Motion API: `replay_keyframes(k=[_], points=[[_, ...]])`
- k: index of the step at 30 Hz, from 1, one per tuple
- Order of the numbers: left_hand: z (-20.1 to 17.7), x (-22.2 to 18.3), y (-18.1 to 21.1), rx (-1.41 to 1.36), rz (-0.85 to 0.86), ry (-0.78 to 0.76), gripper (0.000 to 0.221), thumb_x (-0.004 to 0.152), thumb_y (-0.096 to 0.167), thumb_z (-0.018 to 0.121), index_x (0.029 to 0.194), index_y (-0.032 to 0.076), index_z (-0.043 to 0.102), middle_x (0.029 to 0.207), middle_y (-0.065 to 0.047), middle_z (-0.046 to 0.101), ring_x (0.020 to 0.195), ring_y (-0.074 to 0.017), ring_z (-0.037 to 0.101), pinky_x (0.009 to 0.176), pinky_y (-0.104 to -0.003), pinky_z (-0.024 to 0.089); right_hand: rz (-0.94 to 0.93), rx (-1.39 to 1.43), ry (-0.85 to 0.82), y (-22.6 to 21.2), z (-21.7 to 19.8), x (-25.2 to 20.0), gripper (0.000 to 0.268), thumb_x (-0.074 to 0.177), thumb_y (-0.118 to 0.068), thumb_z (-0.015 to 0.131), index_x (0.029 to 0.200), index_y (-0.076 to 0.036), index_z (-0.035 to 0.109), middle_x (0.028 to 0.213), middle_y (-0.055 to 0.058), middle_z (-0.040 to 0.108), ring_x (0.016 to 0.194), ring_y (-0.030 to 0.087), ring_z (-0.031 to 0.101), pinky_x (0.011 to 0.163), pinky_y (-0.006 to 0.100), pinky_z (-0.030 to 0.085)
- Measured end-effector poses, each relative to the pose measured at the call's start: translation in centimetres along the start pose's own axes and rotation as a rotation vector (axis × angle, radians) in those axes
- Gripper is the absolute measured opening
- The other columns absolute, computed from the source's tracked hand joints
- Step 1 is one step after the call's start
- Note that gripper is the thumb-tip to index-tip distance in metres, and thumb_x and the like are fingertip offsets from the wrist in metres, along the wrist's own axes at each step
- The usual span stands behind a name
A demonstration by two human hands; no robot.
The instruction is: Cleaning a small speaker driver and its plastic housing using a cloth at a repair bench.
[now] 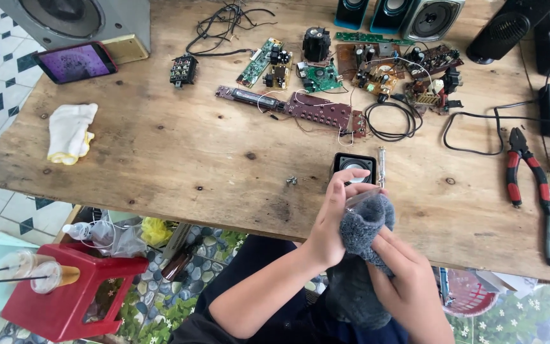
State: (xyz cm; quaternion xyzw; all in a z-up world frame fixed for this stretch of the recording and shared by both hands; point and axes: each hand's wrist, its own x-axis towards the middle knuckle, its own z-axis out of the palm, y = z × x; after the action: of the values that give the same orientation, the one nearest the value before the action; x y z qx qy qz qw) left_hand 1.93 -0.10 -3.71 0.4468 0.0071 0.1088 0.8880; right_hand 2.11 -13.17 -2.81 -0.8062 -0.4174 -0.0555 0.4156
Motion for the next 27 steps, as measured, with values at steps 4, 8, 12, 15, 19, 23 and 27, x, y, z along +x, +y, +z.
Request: replay_keyframes(k=[4, 8, 12, 15, 19, 23, 27], points=[[0.8, -0.1, -0.2, 0.009, -0.036, -0.068, 0.051, 0.085, 0.050, 0.025, 0.107, 0.006, 0.040, 0.096, -0.011, 0.051, 0.089, -0.0172, 0.052, 0.081, -0.029, 0.043, 0.169, -0.207, 0.087, 0.5, -0.1, -0.5, 0.034, 0.069, -0.012, 0.060, 0.103, -0.007, 0.057, 0.114, 0.010, 0.054, 0.103, 0.023, 0.054, 0.082, 0.030, 0.043], [1.1, -0.3, 0.1, 0.073, -0.177, -0.126, 0.048, 0.086, 0.044, 0.025, 0.112, 0.005, 0.037, 0.100, -0.012, 0.047, 0.089, -0.0148, 0.050, 0.077, -0.024, 0.042, 0.258, -0.305, 0.318, -0.3, -0.3, 0.4, 0.024, 0.078, -0.003, 0.050, 0.102, -0.003, 0.056, 0.109, 0.011, 0.056, 0.095, 0.026, 0.055, 0.076, 0.032, 0.041], [0.9, -0.1, 0.4, 0.053, -0.081, -0.126, 0.046, 0.088, 0.041, 0.026, 0.110, 0.003, 0.039, 0.099, -0.014, 0.051, 0.085, -0.0179, 0.053, 0.072, -0.026, 0.045, 0.272, -0.268, 0.308, -0.2, -0.1, 0.2, 0.026, 0.077, -0.004, 0.052, 0.103, -0.005, 0.057, 0.109, 0.011, 0.055, 0.096, 0.026, 0.055, 0.077, 0.032, 0.041], [0.3, 0.3, 0.1, -0.068, 0.073, 0.027, 0.040, 0.088, 0.041, 0.029, 0.105, 0.008, 0.042, 0.093, -0.017, 0.054, 0.082, -0.0209, 0.054, 0.074, -0.031, 0.044, 0.151, -0.058, 0.104, -0.5, -0.1, 0.2, 0.022, 0.075, -0.009, 0.051, 0.096, -0.004, 0.056, 0.106, 0.010, 0.054, 0.095, 0.022, 0.055, 0.081, 0.029, 0.041], [0.1, 0.2, -0.7, -0.206, -0.016, 0.035, 0.041, 0.088, 0.041, 0.028, 0.105, 0.006, 0.038, 0.094, -0.018, 0.055, 0.080, -0.0235, 0.057, 0.072, -0.033, 0.046, 0.113, 0.010, 0.090, -0.6, -0.1, 0.7, 0.022, 0.074, -0.006, 0.053, 0.095, -0.003, 0.056, 0.101, 0.010, 0.053, 0.091, 0.022, 0.054, 0.080, 0.029, 0.041], [-0.1, 0.5, -2.4, -0.105, -0.075, -0.077, 0.039, 0.091, 0.040, 0.027, 0.101, 0.005, 0.041, 0.093, -0.012, 0.050, 0.086, -0.0148, 0.050, 0.077, -0.026, 0.042, 0.271, -0.108, 0.287, -0.1, 0.0, 1.1, 0.023, 0.075, -0.003, 0.053, 0.098, 0.003, 0.056, 0.095, 0.014, 0.052, 0.089, 0.026, 0.052, 0.080, 0.033, 0.040], [1.2, 0.1, 0.9, -0.016, -0.152, -0.206, 0.034, 0.093, 0.032, 0.025, 0.108, 0.003, 0.036, 0.100, -0.014, 0.049, 0.092, -0.0173, 0.051, 0.083, -0.026, 0.042, 0.290, -0.278, 0.460, 0.9, 0.3, 0.8, 0.018, 0.078, 0.004, 0.050, 0.094, 0.010, 0.054, 0.088, 0.019, 0.050, 0.082, 0.032, 0.049, 0.076, 0.037, 0.038]])
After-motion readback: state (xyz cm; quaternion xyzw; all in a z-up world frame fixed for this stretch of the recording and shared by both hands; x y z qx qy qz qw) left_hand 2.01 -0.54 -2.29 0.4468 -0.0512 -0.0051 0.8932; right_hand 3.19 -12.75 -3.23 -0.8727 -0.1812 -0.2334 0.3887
